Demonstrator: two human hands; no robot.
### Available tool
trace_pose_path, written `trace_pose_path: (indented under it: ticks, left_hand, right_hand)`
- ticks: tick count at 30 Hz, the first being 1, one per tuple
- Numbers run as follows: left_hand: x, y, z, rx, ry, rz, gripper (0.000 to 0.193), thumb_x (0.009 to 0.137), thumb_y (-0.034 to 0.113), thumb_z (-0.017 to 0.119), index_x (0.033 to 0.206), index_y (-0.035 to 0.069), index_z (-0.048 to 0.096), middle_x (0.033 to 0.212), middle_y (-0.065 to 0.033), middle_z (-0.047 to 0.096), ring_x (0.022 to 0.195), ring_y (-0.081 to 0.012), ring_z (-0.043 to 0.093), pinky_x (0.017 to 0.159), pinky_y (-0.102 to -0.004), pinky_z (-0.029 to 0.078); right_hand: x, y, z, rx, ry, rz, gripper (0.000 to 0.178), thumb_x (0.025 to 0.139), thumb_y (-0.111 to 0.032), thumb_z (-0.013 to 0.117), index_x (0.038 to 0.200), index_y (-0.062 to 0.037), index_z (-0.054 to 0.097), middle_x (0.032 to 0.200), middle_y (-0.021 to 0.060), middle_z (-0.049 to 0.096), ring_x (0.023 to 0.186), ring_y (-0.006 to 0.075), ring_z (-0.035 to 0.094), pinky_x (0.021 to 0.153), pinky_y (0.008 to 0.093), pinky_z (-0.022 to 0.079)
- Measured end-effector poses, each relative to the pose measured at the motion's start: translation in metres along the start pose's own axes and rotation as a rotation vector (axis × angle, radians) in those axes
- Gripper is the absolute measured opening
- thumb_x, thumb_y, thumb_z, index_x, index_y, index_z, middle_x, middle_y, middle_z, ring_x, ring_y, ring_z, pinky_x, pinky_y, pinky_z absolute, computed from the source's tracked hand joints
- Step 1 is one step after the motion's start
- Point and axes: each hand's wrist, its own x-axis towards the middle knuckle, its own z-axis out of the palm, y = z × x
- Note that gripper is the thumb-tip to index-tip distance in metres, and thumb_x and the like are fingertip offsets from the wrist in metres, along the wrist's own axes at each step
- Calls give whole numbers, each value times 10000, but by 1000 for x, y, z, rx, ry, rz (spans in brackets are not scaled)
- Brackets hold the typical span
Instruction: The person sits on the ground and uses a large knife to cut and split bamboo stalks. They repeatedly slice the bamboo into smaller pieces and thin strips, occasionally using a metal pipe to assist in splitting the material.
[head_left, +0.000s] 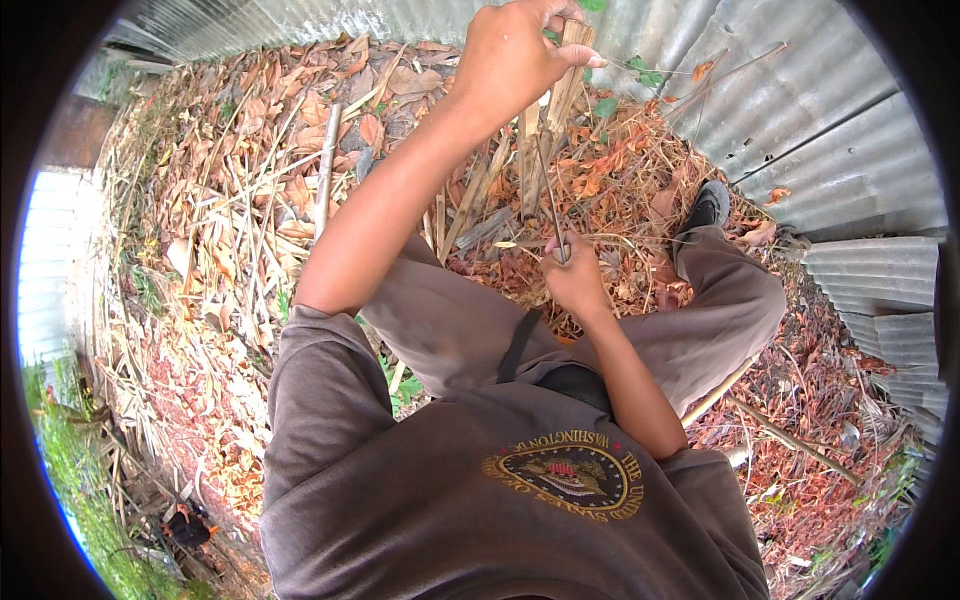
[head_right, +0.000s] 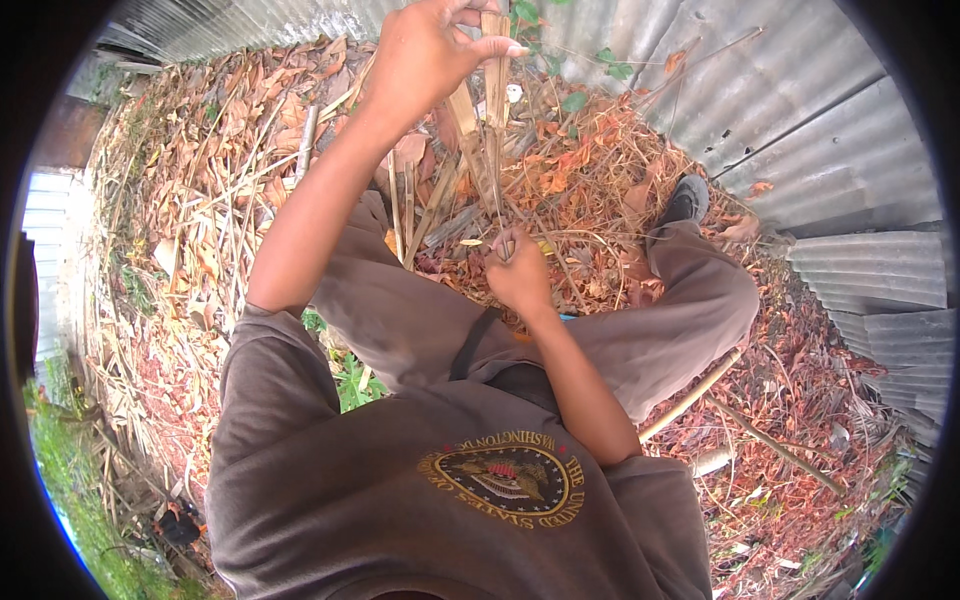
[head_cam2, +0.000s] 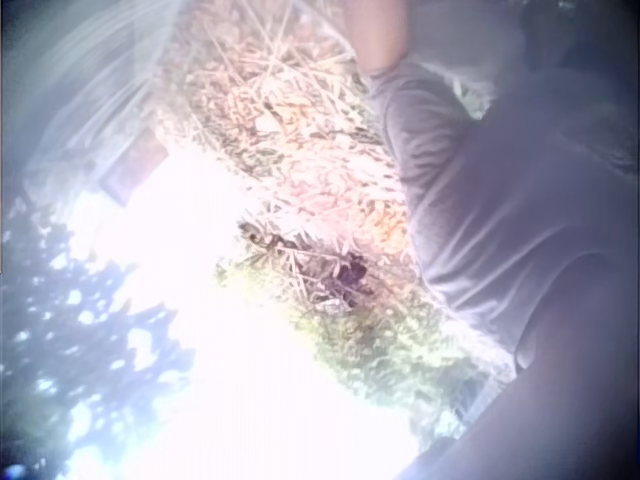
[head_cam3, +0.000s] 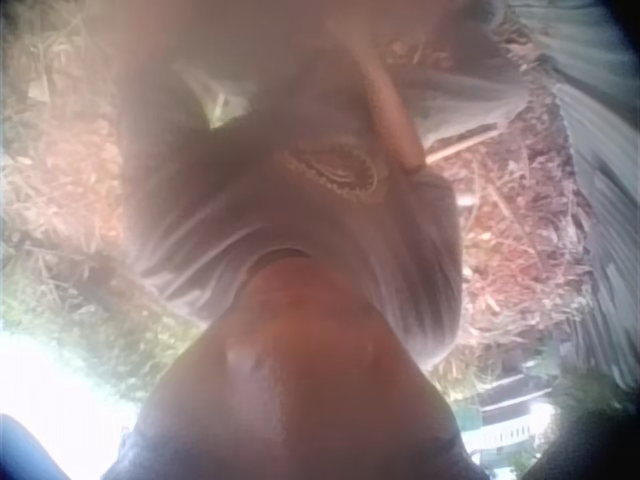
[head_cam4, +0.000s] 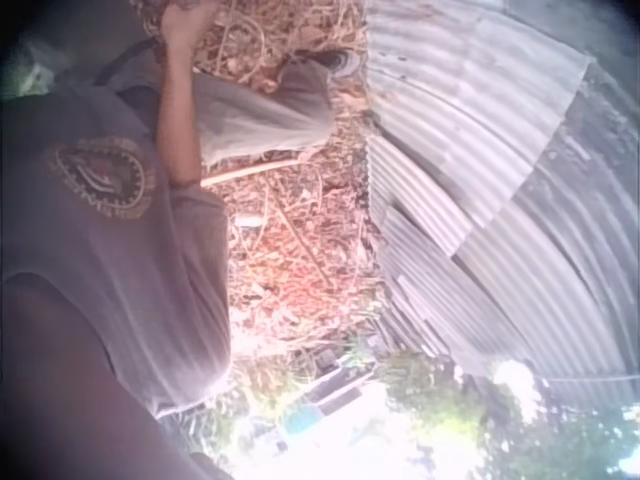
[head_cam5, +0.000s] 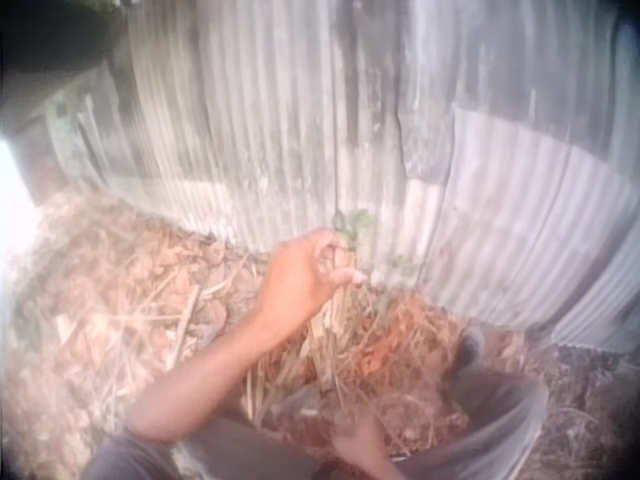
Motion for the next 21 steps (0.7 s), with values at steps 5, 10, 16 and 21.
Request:
trace_pose_path:
  ticks: [5, 10, 16, 21]
  left_hand:
    - [4, 10, 7, -26, 6, -184, 341, 714, 189, 840, 973, 34, 681, 848, -99, 712, 687, -171, 650, 656, -309, 530]
    - [12, -6, 10, -30, 92, -168, 346, 661, 180, 874, 917, 31, 696, 818, -81, 715, 667, -148, 643, 632, -282, 526]
    - [20, 9, 1, -46, 15, -305, 337, 655, 190, 883, 860, 11, 684, 807, -86, 716, 671, -159, 650, 635, -292, 538]
    - [32, -9, 6, -42, 64, -265, 346, 631, 200, 904, 795, 11, 665, 740, -74, 690, 650, -132, 631, 596, -267, 522]
  right_hand:
    - [14, 72, 26, -59, -16, 84, 107, 789, -95, 585, 876, -33, 579, 661, 90, 594, 558, 189, 552, 571, 343, 443]
    - [29, 83, 29, -85, -79, 77, 111, 798, -85, 571, 894, -30, 577, 659, 96, 606, 522, 196, 550, 551, 350, 452]
    - [40, 59, 16, 1172, -670, 585, 75, 819, -28, 541, 870, -74, 573, 523, -4, 470, 362, 143, 393, 461, 356, 395]
    - [42, 78, 32, 502, -373, 430, 94, 826, -50, 555, 917, -68, 543, 563, -1, 476, 356, 116, 361, 446, 301, 368]
